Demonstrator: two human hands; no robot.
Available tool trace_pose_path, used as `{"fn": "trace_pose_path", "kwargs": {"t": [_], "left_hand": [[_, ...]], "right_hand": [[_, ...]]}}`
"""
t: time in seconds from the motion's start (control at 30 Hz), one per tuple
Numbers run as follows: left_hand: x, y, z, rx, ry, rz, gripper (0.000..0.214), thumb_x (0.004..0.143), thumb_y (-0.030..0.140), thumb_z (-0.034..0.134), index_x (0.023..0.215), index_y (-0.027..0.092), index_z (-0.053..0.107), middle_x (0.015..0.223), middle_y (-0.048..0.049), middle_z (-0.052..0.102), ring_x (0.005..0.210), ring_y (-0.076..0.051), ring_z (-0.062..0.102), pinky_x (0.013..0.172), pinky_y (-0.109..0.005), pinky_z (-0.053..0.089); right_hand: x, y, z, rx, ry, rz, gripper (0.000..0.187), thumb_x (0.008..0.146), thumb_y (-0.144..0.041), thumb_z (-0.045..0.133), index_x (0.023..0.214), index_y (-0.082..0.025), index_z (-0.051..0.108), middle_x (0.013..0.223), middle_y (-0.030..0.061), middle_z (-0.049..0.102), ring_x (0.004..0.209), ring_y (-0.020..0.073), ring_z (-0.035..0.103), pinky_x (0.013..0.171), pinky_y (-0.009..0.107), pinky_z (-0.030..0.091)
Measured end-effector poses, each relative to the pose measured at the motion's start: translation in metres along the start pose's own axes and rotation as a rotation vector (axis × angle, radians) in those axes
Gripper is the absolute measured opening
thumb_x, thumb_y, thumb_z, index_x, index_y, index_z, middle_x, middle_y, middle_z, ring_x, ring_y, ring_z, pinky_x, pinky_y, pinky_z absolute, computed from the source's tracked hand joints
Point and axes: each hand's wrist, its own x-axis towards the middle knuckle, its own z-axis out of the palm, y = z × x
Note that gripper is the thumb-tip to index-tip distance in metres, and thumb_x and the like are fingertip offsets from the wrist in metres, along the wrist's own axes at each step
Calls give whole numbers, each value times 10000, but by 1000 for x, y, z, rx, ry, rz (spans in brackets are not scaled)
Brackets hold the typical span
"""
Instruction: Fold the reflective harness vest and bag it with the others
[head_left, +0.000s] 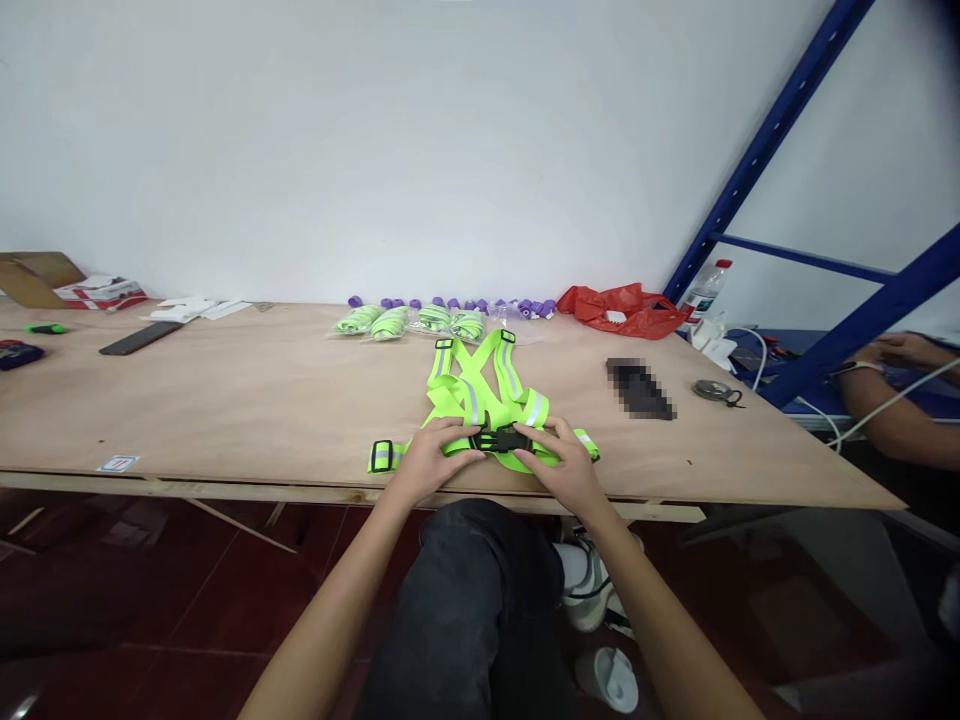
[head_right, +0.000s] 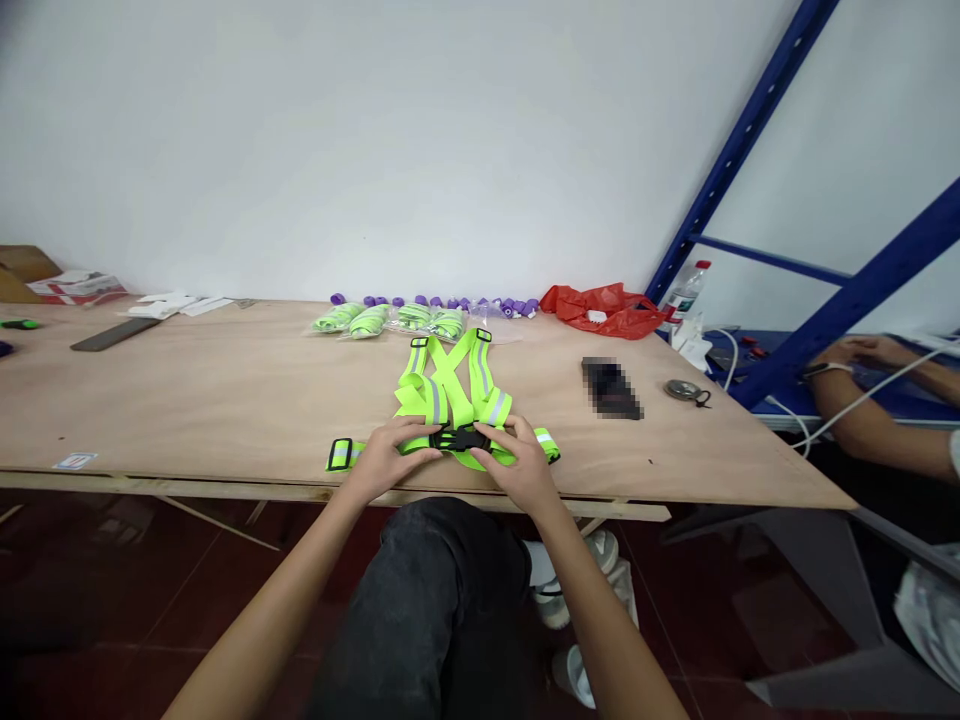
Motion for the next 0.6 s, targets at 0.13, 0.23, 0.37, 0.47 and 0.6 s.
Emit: {"fn": "trace_pose_path", "kwargs": {"t": [0.13,0.23,0.37,0.47,0.6], "left_hand": [[0,-1,2,41,-46,28,357,850,422,768,1159,243,769,1158,-112,734,1083,-269,676,951,-389,536],[1,-1,2,55,-85,83,361,859,422,758,1166,230,762,1109,-103,747,1046,-258,676,926,-377,537],[2,-1,2,71,-105,130,372,861,436,752,1158,211,756,1093,-102,750,1030,-247,676,918,-364,535],[3,-2,3,109,-130,134,381,862,443,748,1158,202,750,1089,-106,747,1029,-252,674,915,-370,534],[2,-2,4,153,-144,126,390,874,438,737,1179,195,727,1109,-102,737,1052,-253,667,930,-374,531]], "right_hand": [[0,0,1,-38,-25,-43,314,907,-412,691,1191,-294,757,1075,83,635,1016,244,643,906,400,558],[0,-2,2,-81,-63,-59,321,896,-423,710,1181,-285,764,988,77,626,961,244,630,852,396,560],[0,-3,3,-151,-106,-90,322,898,-409,713,1188,-278,763,933,74,606,930,242,611,808,382,555],[-1,-2,5,-213,-125,-126,328,908,-411,700,1212,-295,750,950,80,607,952,250,604,811,384,550],[-2,2,7,-305,-126,-167,359,929,-451,660,1233,-278,740,1007,108,630,986,269,606,844,408,545]]}}
